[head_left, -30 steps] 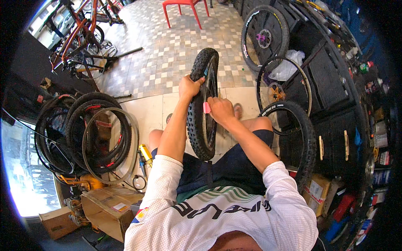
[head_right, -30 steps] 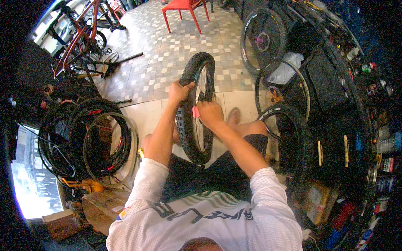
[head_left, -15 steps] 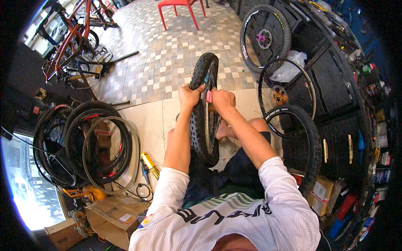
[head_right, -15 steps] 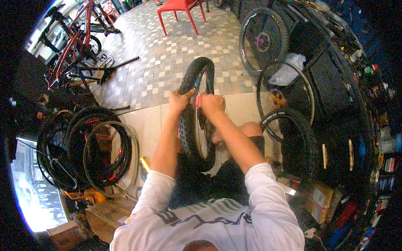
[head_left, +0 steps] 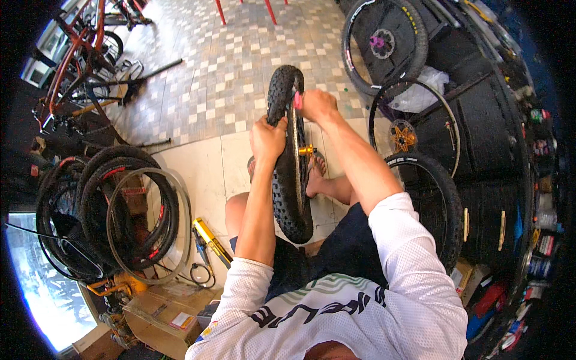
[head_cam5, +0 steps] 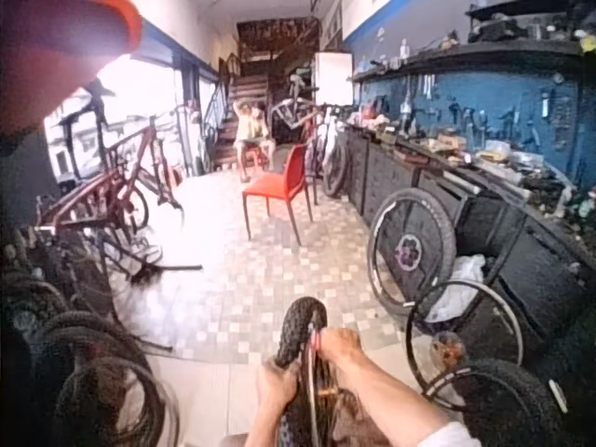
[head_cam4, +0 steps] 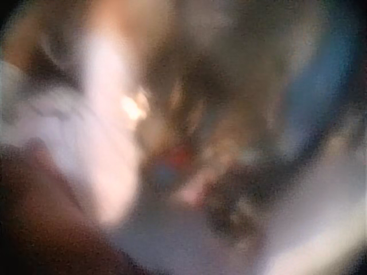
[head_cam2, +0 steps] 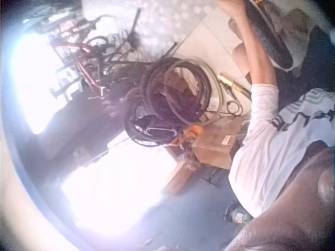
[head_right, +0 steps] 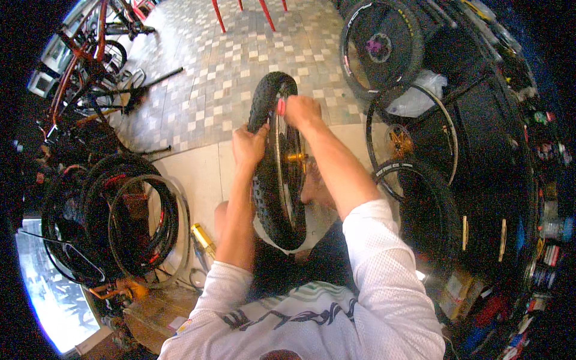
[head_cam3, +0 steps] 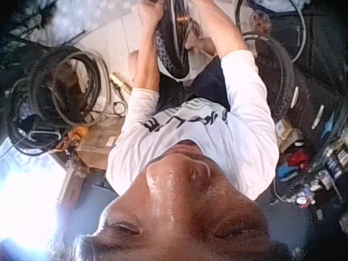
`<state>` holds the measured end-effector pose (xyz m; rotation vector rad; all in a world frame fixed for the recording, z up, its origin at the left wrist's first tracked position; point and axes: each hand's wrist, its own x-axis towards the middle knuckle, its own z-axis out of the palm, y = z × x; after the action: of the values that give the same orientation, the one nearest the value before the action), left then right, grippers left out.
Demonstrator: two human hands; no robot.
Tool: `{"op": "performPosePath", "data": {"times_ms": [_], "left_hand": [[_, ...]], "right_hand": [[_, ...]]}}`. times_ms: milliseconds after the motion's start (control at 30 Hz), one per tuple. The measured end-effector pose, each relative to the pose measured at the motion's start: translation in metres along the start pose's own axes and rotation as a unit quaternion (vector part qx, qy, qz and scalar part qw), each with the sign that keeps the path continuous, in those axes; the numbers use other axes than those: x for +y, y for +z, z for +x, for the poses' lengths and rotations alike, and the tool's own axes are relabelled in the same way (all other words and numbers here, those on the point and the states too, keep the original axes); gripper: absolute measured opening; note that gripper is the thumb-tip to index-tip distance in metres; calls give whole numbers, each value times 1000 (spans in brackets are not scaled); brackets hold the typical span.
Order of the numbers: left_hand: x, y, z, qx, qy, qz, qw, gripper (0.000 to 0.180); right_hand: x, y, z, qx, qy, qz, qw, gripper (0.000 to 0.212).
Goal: The person installs a bicycle tire onto a wheel rim. They use a tire lever to seat the tire bead, apply sealant into the tire, and then use a floor pump to inflate the tire.
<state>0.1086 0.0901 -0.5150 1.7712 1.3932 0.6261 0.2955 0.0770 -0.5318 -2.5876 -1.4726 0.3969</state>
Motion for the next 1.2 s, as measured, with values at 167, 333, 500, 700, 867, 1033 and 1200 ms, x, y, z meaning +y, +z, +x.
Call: {"op": "performPosePath", "data": {"times_ms": [167,333,500,700,867,1033,1200], "left_hand": [[-4,4,0,5,18,-60,998,30],[-9,6,-4,18,8,-46,999,27],[-15,2,-18,63,68,-29,995,24],[-24,-29,-43,73,32,-7,997,23],[-11,-56,-100,79,61,-73,992,28],[-13,-71,-146,49,87,40,994,77],[58,-79,-39,-1,2,233,972,105]], "right_hand": [[-7,-11,30,-59,-1,-42,997,29],[-19,-26,57,-118,-23,-69,990,33],[-27,-12,73,-159,-48,-94,982,32],[-40,6,45,-70,-82,-17,994,27],[-47,-40,-38,11,-96,7,995,22],[-27,-48,-125,38,-98,44,993,19],[-56,-6,-154,49,-140,46,988,23]]}}
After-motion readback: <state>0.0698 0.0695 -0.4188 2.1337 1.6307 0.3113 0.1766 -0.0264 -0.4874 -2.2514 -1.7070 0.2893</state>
